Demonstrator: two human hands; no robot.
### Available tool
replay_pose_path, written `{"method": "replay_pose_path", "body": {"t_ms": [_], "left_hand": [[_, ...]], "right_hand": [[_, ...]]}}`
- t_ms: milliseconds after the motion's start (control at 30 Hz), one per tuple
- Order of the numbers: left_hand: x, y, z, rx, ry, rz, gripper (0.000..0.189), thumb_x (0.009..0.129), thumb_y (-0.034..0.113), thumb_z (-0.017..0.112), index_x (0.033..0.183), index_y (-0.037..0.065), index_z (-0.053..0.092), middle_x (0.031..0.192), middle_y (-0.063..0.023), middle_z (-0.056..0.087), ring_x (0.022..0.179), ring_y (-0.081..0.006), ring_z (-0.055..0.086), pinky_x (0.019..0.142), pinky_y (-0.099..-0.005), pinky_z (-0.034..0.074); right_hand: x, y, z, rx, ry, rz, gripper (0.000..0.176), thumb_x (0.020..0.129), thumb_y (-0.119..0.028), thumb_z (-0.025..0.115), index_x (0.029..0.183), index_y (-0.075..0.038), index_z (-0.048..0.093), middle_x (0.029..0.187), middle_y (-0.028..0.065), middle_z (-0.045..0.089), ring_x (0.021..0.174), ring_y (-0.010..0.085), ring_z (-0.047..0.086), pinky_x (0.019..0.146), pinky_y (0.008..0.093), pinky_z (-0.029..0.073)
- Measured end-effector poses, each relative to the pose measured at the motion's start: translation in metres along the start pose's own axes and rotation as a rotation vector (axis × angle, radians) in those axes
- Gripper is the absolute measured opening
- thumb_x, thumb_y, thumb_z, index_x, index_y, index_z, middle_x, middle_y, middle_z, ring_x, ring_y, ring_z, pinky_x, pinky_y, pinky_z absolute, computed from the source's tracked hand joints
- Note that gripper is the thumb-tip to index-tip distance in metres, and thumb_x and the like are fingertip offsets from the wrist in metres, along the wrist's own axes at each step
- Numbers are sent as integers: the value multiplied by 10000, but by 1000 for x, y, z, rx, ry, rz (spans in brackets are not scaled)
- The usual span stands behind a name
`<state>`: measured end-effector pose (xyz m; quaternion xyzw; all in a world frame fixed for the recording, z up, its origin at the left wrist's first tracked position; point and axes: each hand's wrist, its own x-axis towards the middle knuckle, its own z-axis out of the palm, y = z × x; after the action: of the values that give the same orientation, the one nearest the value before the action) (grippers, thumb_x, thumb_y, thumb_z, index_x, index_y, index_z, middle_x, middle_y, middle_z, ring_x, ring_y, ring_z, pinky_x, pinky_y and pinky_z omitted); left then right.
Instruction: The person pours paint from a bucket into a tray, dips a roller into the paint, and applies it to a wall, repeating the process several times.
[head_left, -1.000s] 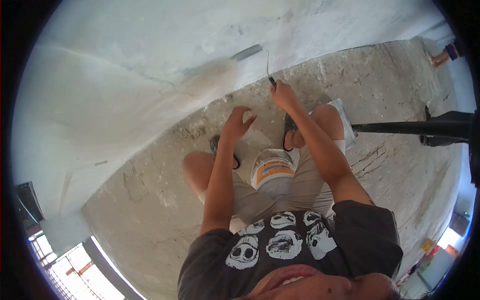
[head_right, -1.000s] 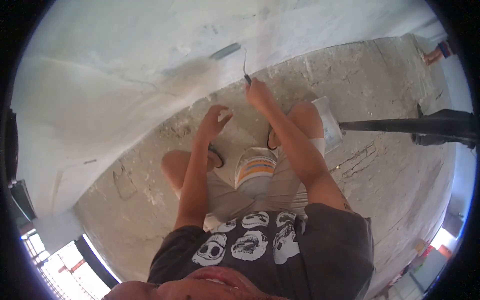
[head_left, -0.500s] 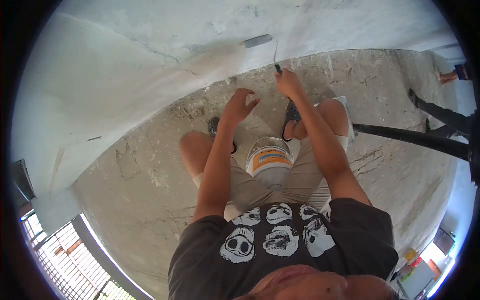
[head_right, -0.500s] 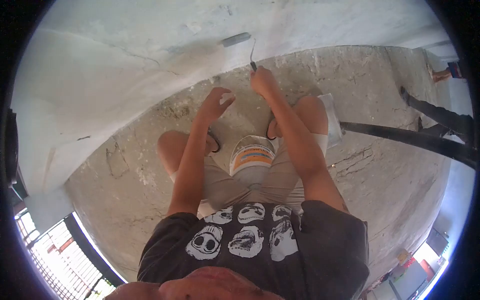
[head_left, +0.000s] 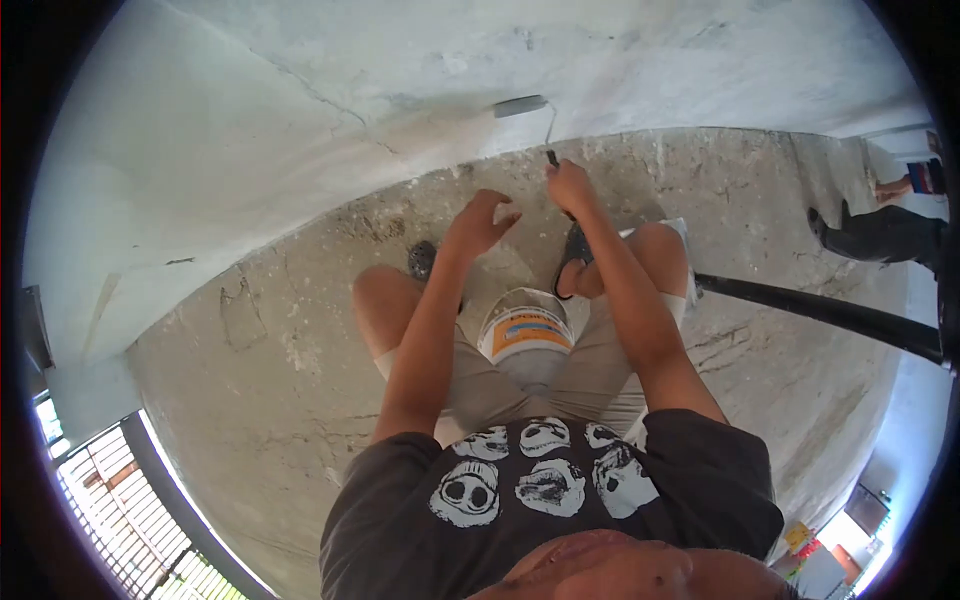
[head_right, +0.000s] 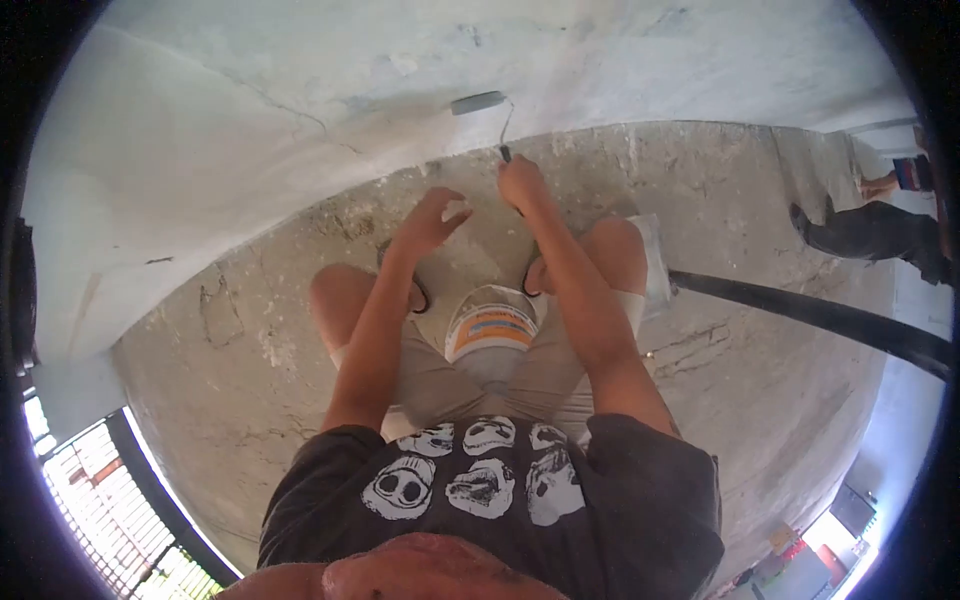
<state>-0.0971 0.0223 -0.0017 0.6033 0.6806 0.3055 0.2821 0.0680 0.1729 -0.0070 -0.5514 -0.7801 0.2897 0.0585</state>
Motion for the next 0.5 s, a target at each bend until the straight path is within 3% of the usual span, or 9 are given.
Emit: {"method": "replay_pose_path", "body": {"t_ms": [133,200,333,400,500], "left_hand": [[-5,5,1,-103,14,-56,388,875,336,709,1138,62,627,1183,-161,596,1099,-356,597,914,-419,492],[0,1,-1,-41,-15,-62,393,881,345,706,1147,67,623,1195,-159,589,1090,-357,601,907,-419,496],[-2,-7,-4,-41,2,-93,398,887,357,705,1156,76,621,1198,-153,588,1086,-349,604,903,-411,498],[-6,-5,-10,-63,-31,-134,403,893,365,702,1170,84,618,1205,-149,583,1068,-331,612,890,-398,505],[-10,-24,-5,-21,-14,-87,399,914,351,691,1193,74,618,1225,-144,585,1052,-305,618,870,-397,524]], "right_hand": [[-1,15,9,119,-48,123,408,982,-297,485,1054,93,581,954,312,667,793,444,680,789,488,542],[16,21,12,-12,-109,38,410,986,-318,491,1053,76,578,889,279,680,693,396,689,699,477,554],[5,15,-50,134,-169,165,398,988,-338,498,1033,48,583,780,228,675,618,336,674,582,458,533],[1,26,-75,183,-238,235,399,985,-362,513,998,30,588,691,168,644,534,263,624,487,423,482],[-11,43,-105,100,-215,271,399,981,-371,525,945,20,591,657,126,616,494,225,581,461,392,454]]}}
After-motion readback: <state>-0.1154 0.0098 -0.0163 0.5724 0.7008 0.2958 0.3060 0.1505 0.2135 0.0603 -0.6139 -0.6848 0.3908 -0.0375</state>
